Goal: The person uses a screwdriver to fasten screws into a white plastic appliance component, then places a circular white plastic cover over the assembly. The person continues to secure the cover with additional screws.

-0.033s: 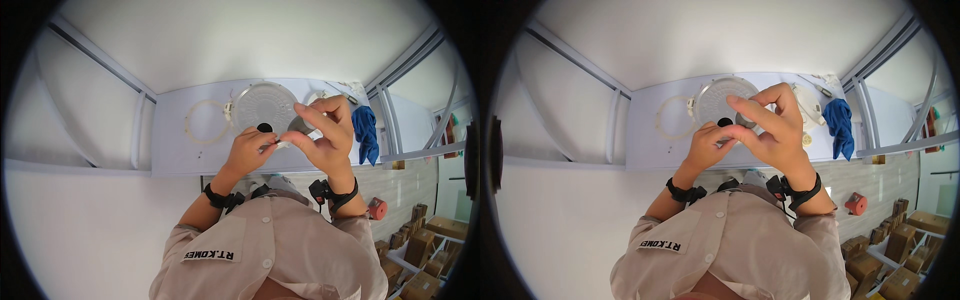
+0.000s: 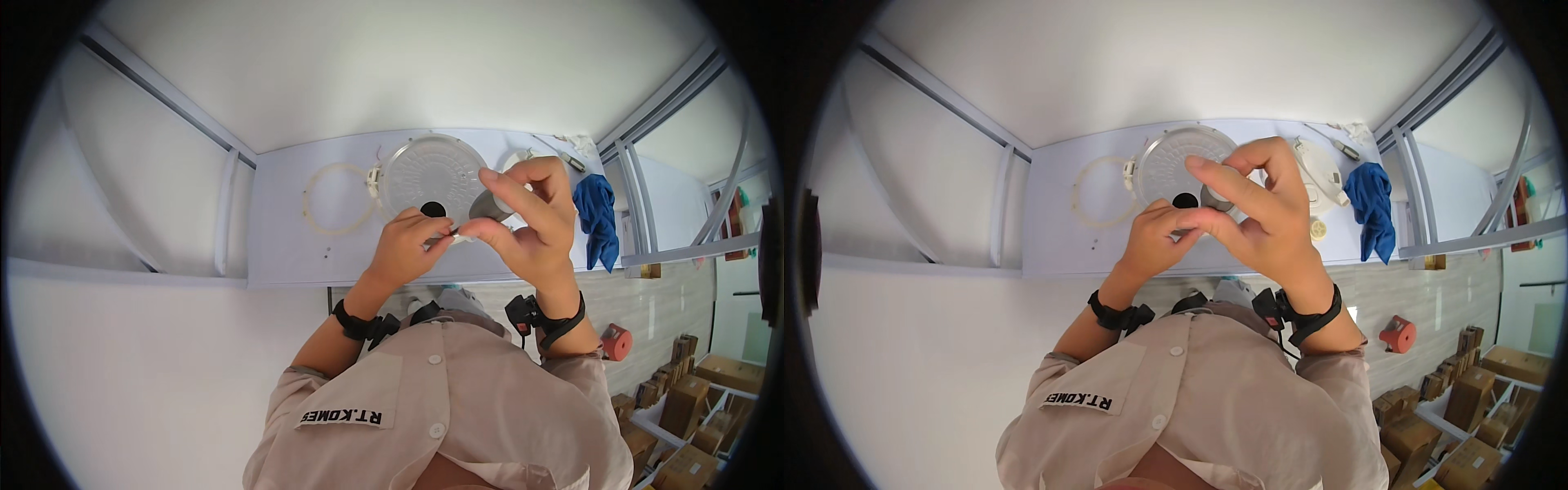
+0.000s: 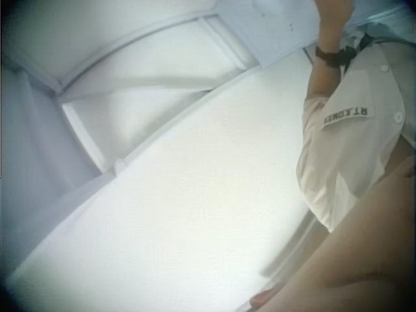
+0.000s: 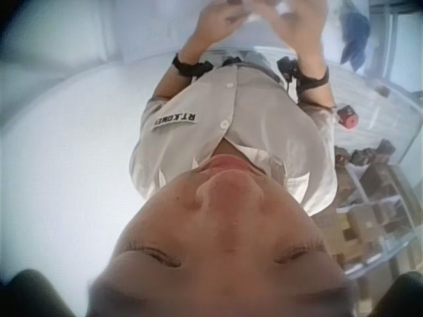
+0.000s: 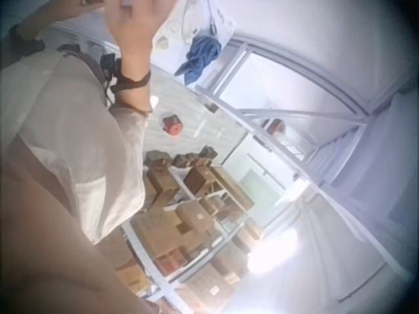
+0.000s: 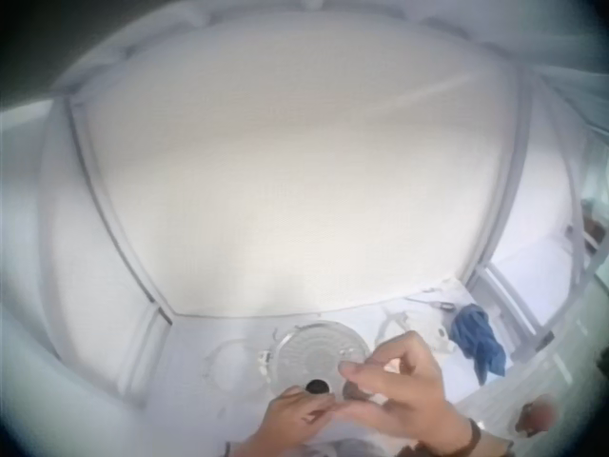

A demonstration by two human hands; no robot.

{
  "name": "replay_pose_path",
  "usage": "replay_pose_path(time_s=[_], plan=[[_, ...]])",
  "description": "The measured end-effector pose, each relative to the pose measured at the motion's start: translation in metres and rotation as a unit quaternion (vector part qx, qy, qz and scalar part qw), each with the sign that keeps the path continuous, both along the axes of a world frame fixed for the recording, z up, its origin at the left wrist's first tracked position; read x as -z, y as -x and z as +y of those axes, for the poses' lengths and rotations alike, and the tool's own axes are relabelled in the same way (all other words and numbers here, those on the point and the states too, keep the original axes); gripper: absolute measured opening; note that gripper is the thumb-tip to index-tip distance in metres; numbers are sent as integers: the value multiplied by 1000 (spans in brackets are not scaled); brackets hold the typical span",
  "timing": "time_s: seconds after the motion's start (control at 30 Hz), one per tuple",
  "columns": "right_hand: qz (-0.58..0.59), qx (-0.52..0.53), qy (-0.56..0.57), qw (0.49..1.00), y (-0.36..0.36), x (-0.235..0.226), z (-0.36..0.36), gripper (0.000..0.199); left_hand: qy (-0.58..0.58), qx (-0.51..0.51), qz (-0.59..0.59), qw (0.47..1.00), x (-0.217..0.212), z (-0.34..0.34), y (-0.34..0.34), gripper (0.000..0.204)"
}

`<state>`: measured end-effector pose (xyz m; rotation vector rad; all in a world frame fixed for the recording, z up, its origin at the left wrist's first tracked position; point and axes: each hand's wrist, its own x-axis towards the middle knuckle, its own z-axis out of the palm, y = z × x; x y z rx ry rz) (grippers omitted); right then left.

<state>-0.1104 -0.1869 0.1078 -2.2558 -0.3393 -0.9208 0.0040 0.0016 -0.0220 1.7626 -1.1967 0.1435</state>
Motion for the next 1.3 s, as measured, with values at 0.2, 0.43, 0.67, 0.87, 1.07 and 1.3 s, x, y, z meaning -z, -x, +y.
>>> replay_pose_path(time_s=[0.2,0.43,0.67,0.87,1.07,1.3], plan=[[18,-64,-155,986,-5,-15,11,54,14,-1,-2,1000,2,1,-1,28],[-15,18,-30,999,-4,-8,0,57,10,-5,-3,1000,3,-1,1,27],[-16,-51,-94,994,-11,-3,2,58,32,-10,-11,999,3,-2,0,25],[-15,-22,-48,999,-4,4,2,53,8,-10,-3,1000,4,-1,2,27],[33,-81,-127,988,-6,-14,6,47,38,-19,-8,999,5,-3,2,23],[-54,-43,-60,996,-12,-5,9,42,10,-15,-10,1000,3,-2,1,25]])
